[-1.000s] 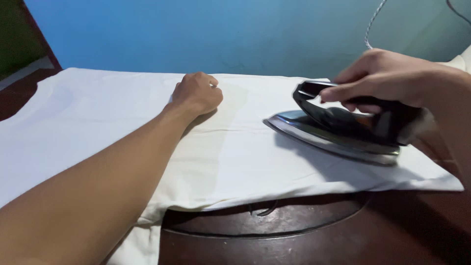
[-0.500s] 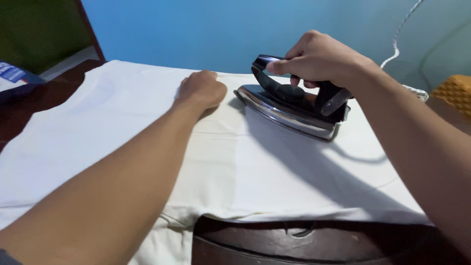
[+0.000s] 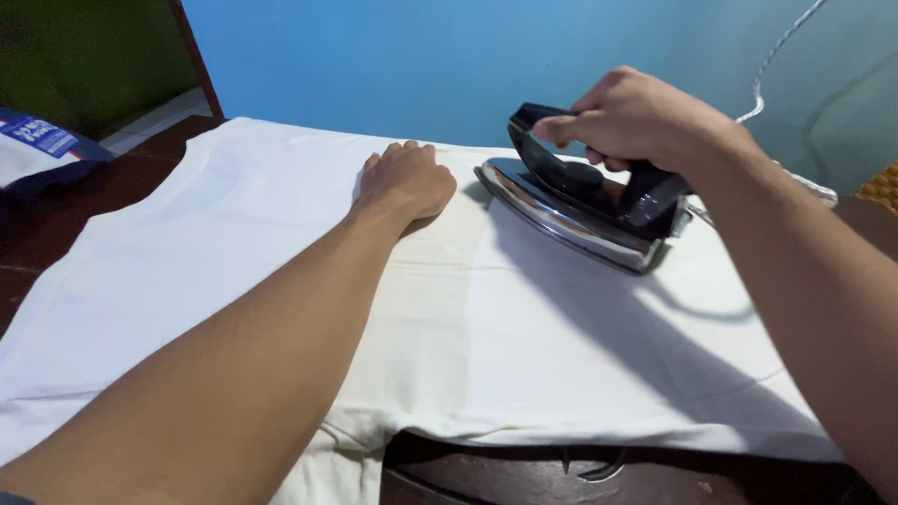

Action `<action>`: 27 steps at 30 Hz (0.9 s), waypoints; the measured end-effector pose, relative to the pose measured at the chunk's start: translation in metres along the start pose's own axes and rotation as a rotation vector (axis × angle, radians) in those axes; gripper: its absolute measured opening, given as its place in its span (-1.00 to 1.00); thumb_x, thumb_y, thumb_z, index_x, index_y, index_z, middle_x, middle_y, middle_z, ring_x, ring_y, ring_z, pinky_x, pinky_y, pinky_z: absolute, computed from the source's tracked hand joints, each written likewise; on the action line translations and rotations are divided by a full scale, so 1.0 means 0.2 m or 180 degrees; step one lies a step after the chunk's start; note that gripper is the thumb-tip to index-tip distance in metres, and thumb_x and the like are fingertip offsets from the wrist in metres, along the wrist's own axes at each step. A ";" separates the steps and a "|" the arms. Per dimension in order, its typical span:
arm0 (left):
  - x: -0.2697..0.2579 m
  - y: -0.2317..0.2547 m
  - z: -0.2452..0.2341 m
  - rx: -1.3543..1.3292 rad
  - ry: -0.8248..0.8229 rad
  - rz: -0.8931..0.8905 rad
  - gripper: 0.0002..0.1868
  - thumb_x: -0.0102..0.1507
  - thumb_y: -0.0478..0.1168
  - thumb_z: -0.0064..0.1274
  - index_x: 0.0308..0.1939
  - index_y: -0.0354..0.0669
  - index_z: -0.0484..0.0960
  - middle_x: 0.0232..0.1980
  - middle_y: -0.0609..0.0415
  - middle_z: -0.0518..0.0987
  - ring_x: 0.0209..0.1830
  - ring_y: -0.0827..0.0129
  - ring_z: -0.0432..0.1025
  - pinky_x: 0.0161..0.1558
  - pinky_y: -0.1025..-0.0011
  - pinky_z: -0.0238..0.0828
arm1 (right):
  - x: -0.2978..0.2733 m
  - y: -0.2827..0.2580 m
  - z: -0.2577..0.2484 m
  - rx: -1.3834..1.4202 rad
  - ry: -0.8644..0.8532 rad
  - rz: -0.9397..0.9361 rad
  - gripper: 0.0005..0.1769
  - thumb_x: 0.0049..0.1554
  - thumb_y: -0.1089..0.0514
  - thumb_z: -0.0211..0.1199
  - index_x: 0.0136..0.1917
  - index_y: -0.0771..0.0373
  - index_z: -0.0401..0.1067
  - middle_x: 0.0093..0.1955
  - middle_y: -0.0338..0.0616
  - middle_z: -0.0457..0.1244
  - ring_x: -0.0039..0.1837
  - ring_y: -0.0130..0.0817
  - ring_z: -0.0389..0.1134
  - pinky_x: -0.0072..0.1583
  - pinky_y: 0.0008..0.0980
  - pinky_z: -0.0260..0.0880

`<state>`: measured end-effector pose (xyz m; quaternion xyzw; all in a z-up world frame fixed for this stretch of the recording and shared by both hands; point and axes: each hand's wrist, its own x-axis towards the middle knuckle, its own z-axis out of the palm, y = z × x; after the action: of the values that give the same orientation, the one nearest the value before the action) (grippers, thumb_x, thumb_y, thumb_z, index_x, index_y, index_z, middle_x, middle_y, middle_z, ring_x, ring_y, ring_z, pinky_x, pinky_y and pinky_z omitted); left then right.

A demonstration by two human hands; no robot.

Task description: The person irons a white shirt laid out on a wooden table. They use a black electric iron to smooth the fabric, moving it back and forth across the shirt while holding the edges with their left hand.

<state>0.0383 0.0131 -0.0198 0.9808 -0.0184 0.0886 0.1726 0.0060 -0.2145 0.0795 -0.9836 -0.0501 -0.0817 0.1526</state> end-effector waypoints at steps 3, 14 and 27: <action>-0.01 0.02 0.00 0.0025 0.0009 0.0007 -0.42 0.31 -0.07 -0.31 0.37 -0.22 0.40 0.50 -0.04 0.29 0.53 0.13 0.12 0.50 0.08 -0.06 | -0.08 0.07 -0.06 0.0332 -0.0171 -0.0140 -0.52 0.11 -0.23 0.36 -0.16 0.27 0.67 -0.45 -0.14 0.27 -0.41 -0.40 0.22 -0.31 -0.27 0.22; -0.01 -0.01 -0.02 -0.0411 0.0044 -0.0162 -0.43 0.25 -0.11 -0.20 0.37 -0.06 0.44 0.41 -0.11 0.40 0.41 0.01 0.28 0.37 0.12 0.22 | -0.30 0.10 -0.15 -0.0195 -0.0455 0.0121 -0.39 0.00 -0.43 0.37 -0.01 0.11 0.67 -0.46 -0.09 0.29 -0.41 -0.32 0.28 -0.29 -0.25 0.26; 0.06 -0.31 -0.08 -0.0858 0.0483 -0.0677 -0.50 0.21 -0.21 0.00 0.26 0.03 0.57 0.25 -0.17 0.55 0.29 0.03 0.44 0.28 0.23 0.38 | -0.02 -0.28 0.09 -0.0184 -0.0007 -0.0757 -0.42 0.10 -0.39 0.29 -0.20 0.19 0.63 -0.38 -0.12 0.37 -0.30 -0.33 0.37 -0.17 -0.21 0.39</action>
<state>0.0519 0.0764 -0.0236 0.9357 0.0868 0.1403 0.3118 -0.0015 -0.1559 0.0783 -0.9748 -0.1642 -0.0995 0.1133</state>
